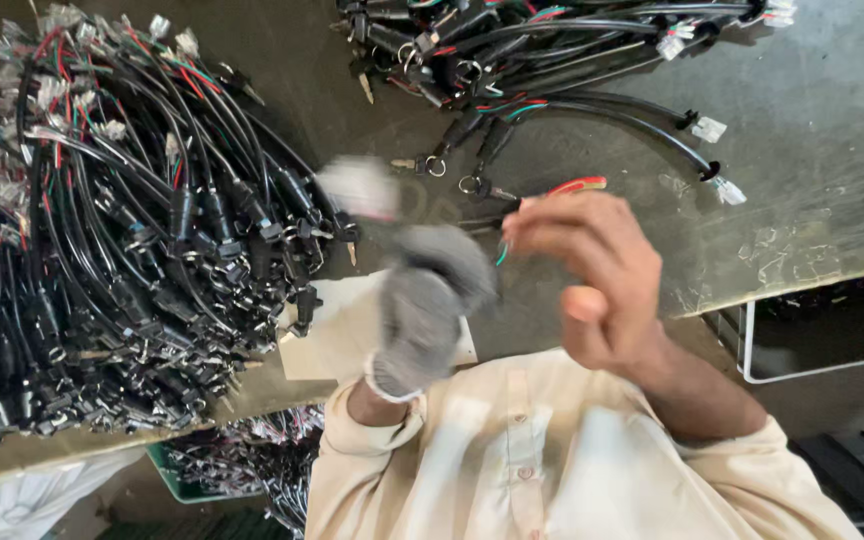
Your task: The person holds a black cable assembly on the workbench and uses red-handled pliers to strip insulation from the ends of its wires, working on one cable at a time and setting each finished cable aside with the many completed assemblies on the table.
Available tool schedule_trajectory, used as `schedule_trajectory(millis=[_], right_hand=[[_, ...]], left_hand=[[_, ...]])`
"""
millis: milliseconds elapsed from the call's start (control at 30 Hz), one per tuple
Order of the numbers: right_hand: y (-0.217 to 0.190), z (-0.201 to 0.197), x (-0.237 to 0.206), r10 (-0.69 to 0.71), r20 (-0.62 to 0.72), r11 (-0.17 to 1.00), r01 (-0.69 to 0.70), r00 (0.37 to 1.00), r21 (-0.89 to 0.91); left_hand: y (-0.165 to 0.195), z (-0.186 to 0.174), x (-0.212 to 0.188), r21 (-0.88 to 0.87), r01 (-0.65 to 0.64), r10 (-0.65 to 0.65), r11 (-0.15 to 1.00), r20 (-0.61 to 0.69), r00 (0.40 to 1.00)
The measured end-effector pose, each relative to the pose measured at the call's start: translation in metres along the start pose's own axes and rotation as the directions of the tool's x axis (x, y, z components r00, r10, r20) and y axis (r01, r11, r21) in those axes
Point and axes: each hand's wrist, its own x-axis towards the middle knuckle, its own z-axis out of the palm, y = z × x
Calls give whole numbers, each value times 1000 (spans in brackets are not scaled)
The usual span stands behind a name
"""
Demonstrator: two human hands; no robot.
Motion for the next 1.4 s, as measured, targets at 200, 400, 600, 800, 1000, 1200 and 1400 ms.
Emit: schedule_trajectory(millis=[200, 400, 600, 800, 1000, 1200, 1400], right_hand=[[-22, -38, 15, 302, 259, 392, -367, 917, 844], [17, -80, -15, 265, 348, 176, -400, 899, 899], [12, -67, 15, 252, 201, 554, -312, 947, 772], [59, 20, 6, 372, 83, 708, -340, 925, 619], [72, 50, -63, 539, 640, 513, -816, 548, 267], [80, 34, -60, 355, 495, 512, -607, 794, 608], [73, 36, -51, 280, 400, 698, -471, 873, 539]], left_hand=[[-26, 22, -5, 576, -212, 23, 789, 317, 948], [-8, 34, 8, 676, -314, 39, 667, 389, 920], [17, 2, 26, 759, -488, 327, 431, 372, 869], [-5, -14, 41, 73, -38, 60, 997, -331, 942], [0, -39, 32, 469, -372, 405, 801, 33, 914], [-10, -29, 22, 331, -358, 404, 873, -83, 911], [8, -27, 3, 433, -325, 393, 841, -77, 916]])
